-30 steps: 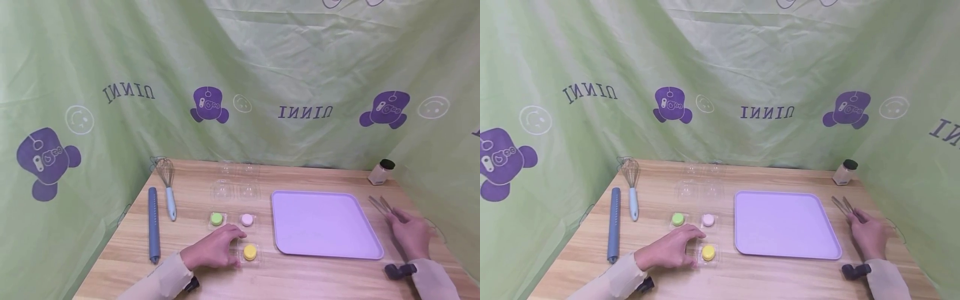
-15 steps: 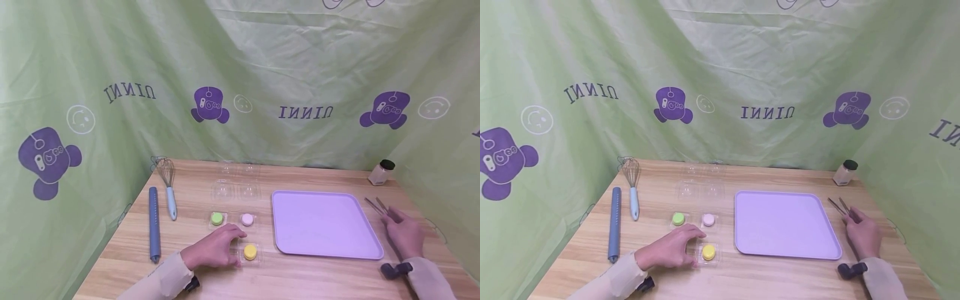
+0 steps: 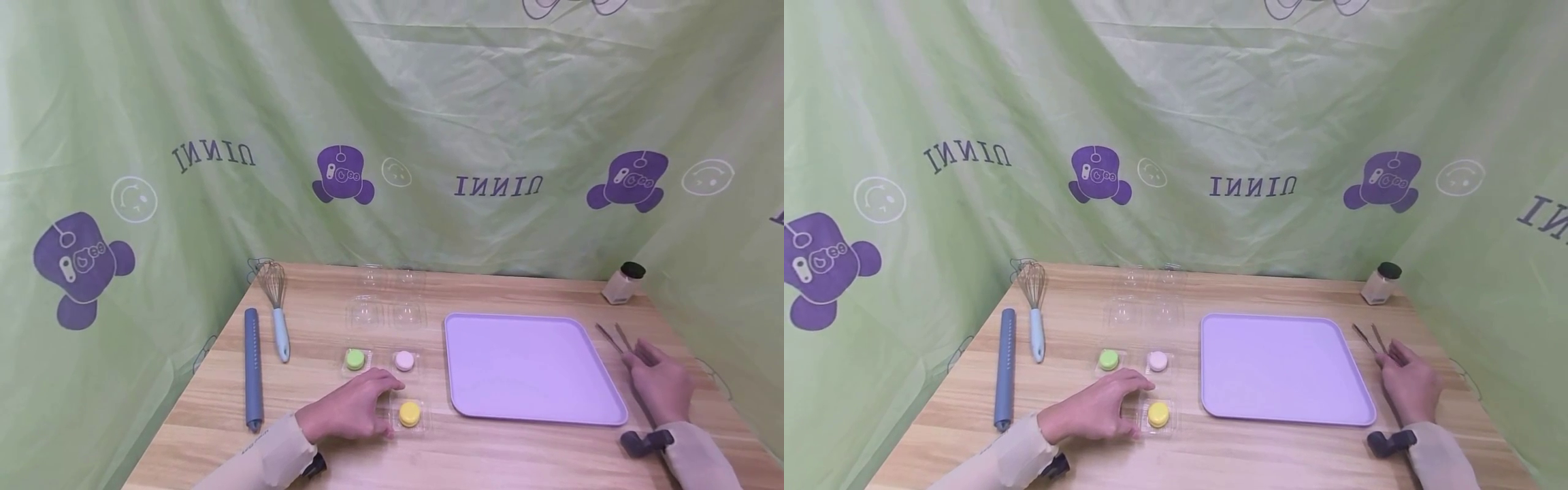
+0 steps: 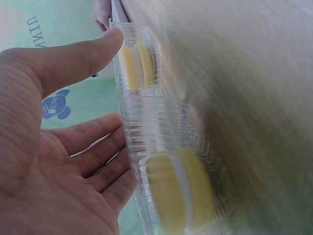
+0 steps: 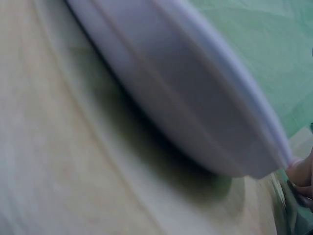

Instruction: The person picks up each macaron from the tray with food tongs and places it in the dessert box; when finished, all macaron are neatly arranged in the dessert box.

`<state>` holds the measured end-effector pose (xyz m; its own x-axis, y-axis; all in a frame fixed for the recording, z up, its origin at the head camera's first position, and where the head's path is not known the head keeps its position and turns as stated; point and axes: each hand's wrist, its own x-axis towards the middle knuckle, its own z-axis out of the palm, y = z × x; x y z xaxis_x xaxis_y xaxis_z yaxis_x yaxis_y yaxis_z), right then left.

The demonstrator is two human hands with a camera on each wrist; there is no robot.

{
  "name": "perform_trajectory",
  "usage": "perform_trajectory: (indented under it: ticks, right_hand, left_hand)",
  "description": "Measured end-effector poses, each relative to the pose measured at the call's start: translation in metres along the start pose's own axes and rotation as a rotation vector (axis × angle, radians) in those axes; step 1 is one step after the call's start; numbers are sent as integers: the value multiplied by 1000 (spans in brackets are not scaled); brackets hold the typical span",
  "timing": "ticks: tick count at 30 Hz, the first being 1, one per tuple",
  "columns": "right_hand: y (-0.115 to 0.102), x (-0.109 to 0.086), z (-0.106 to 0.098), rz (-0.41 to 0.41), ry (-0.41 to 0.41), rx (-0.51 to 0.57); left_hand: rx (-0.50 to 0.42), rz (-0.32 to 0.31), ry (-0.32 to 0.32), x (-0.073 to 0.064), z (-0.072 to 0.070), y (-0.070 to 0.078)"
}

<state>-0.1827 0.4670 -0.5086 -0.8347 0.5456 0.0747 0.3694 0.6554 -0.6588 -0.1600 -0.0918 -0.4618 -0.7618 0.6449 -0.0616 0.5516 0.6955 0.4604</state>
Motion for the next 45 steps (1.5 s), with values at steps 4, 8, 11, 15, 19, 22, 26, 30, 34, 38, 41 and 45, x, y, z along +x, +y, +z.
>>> perform_trajectory:
  ticks: [4, 8, 11, 15, 19, 22, 26, 30, 34, 38, 41, 45]
  right_hand:
    - [-2, -1, 0, 1, 2, 0]
    - [-2, -1, 0, 11, -12, 16]
    - [-2, 0, -1, 21, -21, 9]
    - [-5, -1, -4, 39, -30, 26]
    - [-12, -3, -7, 67, -27, 82]
    - [-19, -4, -11, 98, -13, 116]
    - [-30, -5, -16, 136, 13, 196]
    - [-46, -4, -21, 158, 54, 251]
    - [-68, -3, -27, 153, 103, 327]
    - [-96, -4, -28, 93, 160, 485]
    - [-120, -6, -28, 12, 197, 596]
    - [-156, -9, -27, -100, 210, 753]
  left_hand:
    - [4, 5, 2, 0, 0, 0]
    - [4, 6, 2, -1, 0, 0]
    - [5, 3, 3, -1, 0, -1]
    - [13, 0, 6, -1, -1, -1]
    - [18, 0, 12, -2, -1, -2]
    - [13, 6, 29, -2, -2, -2]
    - [-1, 16, 71, -4, -6, -2]
    - [-52, -5, 110, -4, -16, -3]
    - [-147, -35, 167, -2, -32, -9]
    - [-218, -59, 260, 2, -53, -21]
    - [-259, -69, 341, 5, -70, -31]
    - [-293, -95, 433, 10, -94, -46]
